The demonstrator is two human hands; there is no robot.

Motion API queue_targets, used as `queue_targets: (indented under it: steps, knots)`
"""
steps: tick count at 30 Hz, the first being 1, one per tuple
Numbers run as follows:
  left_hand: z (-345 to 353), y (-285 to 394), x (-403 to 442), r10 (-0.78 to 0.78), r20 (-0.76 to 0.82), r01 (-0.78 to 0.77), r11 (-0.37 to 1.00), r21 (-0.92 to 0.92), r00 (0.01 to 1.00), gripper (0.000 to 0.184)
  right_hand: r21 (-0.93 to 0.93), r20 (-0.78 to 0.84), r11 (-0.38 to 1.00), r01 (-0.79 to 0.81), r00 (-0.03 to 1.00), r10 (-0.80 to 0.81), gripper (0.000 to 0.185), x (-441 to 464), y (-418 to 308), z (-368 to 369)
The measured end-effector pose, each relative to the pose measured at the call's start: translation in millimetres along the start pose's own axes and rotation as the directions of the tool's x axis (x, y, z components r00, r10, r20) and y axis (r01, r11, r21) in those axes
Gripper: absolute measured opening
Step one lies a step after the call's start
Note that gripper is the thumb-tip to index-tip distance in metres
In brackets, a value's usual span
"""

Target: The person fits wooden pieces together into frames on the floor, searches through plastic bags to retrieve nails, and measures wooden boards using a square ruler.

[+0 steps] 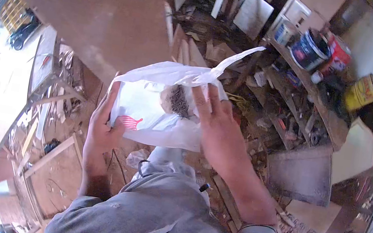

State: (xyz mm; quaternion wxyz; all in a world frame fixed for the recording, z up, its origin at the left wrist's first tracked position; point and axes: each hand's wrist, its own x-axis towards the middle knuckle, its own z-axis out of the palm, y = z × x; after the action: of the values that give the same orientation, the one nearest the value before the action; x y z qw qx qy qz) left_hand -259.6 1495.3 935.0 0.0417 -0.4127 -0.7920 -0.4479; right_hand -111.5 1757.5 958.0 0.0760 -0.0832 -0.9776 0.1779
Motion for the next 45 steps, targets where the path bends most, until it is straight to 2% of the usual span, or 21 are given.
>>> queue_targets:
  steps: [2, 6, 11, 12, 15, 16, 19, 20, 23, 25, 28, 33, 35, 37, 40, 43, 45]
  knots:
    - [-8.0, -4.3, -9.6, -0.061, -0.033, 0.063, 0.997, 0.048, 0.998, 0.086, -0.002, -0.039, 0.994, 0.113, 0.993, -0.113, 0.091, 7.7, -0.5, 15.8]
    - [-5.7, -23.0, -26.6, -0.172, -0.085, 0.183, 0.972, 0.147, 0.982, 0.086, 0.132, 0.036, 0.973, 0.190, 0.980, -0.197, 0.091, 30.9, 5.2, 50.1]
    - [38.0, -49.8, -17.7, -0.261, -0.169, 0.299, 0.917, 0.265, 0.950, 0.085, 0.374, 0.085, 0.878, 0.298, 0.932, -0.352, 0.093, 91.3, 65.3, 99.3]
    - [116.3, -8.5, 11.8, -0.238, -0.169, 0.279, 0.915, 0.290, 0.957, 0.085, 0.410, 0.095, 0.866, 0.287, 0.931, -0.353, 0.095, 75.2, 155.9, 79.4]
    - [125.8, -9.8, 21.0, -0.309, -0.196, 0.358, 0.877, 0.321, 0.931, 0.085, 0.449, -0.047, 0.787, 0.422, 0.891, -0.451, 0.093, 106.7, 176.5, 120.8]
    - [130.2, -7.5, 28.1, -0.367, -0.191, 0.409, 0.870, 0.274, 0.910, 0.085, 0.455, -0.014, 0.795, 0.401, 0.896, -0.444, 0.091, 114.8, 183.0, 128.5]
    - [140.9, -7.1, 42.0, -0.343, -0.211, 0.393, 0.875, 0.284, 0.915, 0.085, 0.504, 0.082, 0.810, 0.300, 0.917, -0.391, 0.092, 123.8, 199.6, 127.0]
    - [136.9, -2.8, 43.9, -0.374, -0.216, 0.425, 0.859, 0.287, 0.902, 0.085, 0.490, 0.063, 0.810, 0.321, 0.914, -0.401, 0.093, 124.3, 196.0, 123.5]
    - [121.3, -5.1, 41.2, -0.313, -0.225, 0.378, 0.853, 0.360, 0.922, 0.087, 0.483, 0.043, 0.802, 0.352, 0.905, -0.423, 0.095, 124.9, 178.8, 114.4]
    - [117.2, -13.7, 41.4, -0.308, -0.228, 0.373, 0.856, 0.357, 0.924, 0.087, 0.535, 0.062, 0.776, 0.333, 0.901, -0.429, 0.095, 130.4, 177.7, 122.2]
    - [114.4, -31.5, 52.8, -0.327, -0.244, 0.395, 0.859, 0.326, 0.913, 0.086, 0.491, 0.049, 0.796, 0.354, 0.901, -0.432, 0.096, 139.9, 172.0, 143.5]
    - [97.8, -82.5, 75.7, -0.313, -0.251, 0.385, 0.859, 0.336, 0.916, 0.087, 0.590, 0.182, 0.771, 0.241, 0.890, -0.417, 0.094, 181.1, 151.6, 202.6]
    - [44.5, -125.4, 97.3, -0.357, -0.236, 0.419, 0.850, 0.319, 0.904, 0.087, 0.638, 0.257, 0.754, 0.156, 0.880, -0.399, 0.093, 230.8, 98.2, 208.2]
    - [19.9, -154.4, 126.6, -0.376, -0.215, 0.429, 0.844, 0.321, 0.901, 0.087, 0.666, 0.312, 0.742, 0.082, 0.872, -0.377, 0.093, 274.1, 75.3, 205.5]
    - [6.9, -185.8, 174.4, -0.418, -0.144, 0.442, 0.844, 0.303, 0.897, 0.086, 0.692, 0.230, 0.719, 0.070, 0.922, -0.311, 0.095, 319.2, 78.0, 220.9]
    - [-3.0, -214.9, 233.3, -0.420, -0.031, 0.415, 0.881, 0.228, 0.907, 0.085, 0.526, -0.119, 0.828, 0.192, 0.981, -0.152, 0.095, 355.0, 69.2, 217.4]
    - [-3.2, -238.7, 272.7, -0.366, 0.051, 0.354, 0.921, 0.162, 0.929, 0.085, 0.506, -0.144, 0.855, 0.117, 0.988, -0.050, 0.094, 378.4, 70.1, 211.9]
